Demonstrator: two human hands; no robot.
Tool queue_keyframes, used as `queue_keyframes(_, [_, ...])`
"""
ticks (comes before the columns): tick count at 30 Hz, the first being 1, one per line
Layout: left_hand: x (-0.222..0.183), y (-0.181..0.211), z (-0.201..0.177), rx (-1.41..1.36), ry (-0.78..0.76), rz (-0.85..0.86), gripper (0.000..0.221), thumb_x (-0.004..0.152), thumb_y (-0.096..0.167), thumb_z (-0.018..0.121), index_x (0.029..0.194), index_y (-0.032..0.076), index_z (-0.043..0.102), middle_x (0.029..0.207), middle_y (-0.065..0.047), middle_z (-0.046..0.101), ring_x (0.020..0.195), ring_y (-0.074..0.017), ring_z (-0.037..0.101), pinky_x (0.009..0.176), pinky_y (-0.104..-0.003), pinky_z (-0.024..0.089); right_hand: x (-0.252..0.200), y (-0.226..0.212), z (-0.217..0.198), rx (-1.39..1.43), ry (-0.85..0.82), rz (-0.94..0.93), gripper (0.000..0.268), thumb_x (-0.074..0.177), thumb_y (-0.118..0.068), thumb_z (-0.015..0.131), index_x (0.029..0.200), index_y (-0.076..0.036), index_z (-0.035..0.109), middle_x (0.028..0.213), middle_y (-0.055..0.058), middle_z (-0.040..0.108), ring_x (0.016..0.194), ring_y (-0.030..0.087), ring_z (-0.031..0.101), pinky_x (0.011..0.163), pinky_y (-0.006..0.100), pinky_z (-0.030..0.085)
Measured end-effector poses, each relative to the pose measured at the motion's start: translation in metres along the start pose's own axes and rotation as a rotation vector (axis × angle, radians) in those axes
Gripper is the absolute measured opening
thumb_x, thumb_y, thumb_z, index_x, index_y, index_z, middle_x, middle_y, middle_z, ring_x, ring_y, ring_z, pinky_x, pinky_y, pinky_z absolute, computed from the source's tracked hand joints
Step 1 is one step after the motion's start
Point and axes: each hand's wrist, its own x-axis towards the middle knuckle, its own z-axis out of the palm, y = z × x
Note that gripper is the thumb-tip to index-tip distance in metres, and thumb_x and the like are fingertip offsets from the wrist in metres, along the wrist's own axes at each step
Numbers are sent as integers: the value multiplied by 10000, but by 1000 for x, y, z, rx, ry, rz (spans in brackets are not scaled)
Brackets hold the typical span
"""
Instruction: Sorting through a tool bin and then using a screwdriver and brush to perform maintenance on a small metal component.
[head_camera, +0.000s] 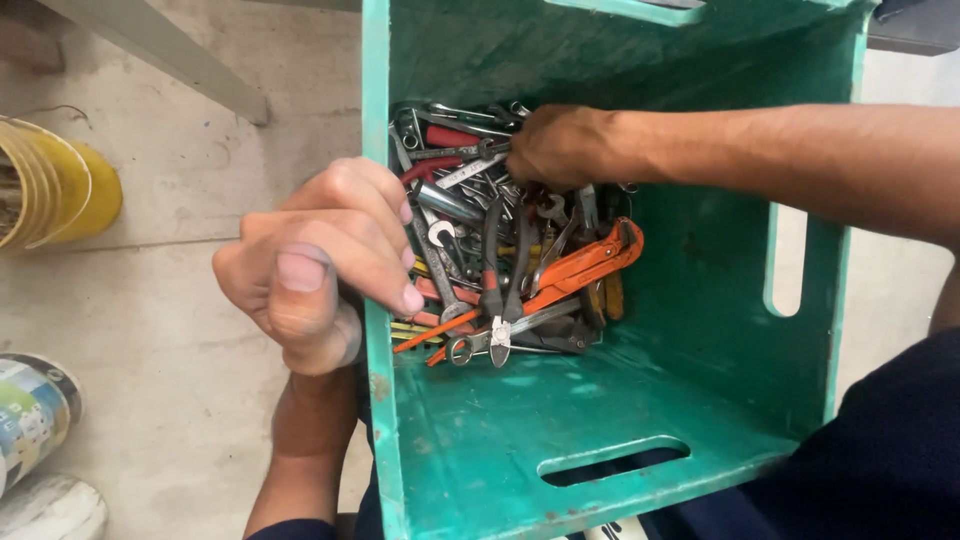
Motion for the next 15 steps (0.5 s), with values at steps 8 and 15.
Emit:
queue_keyframes(8, [1,2,2,11,8,-13,488,1023,274,384,601,96,554,573,-34,537,675,-163,467,823,-372,483,-7,-6,-19,181,-147,-4,184,926,-215,705,1110,-213,719,1028,34,768,914,237,730,896,413,633])
queue_keyframes(15, [0,-2,0,-12,5,7,470,1035,261,385,631,106,569,595,-21,564,680,-155,471,837,-369,486,8,-3,21,-143,139,-145,147,925,-202,648,1057,-146,616,1045,82,686,999,263,660,1032,438,526])
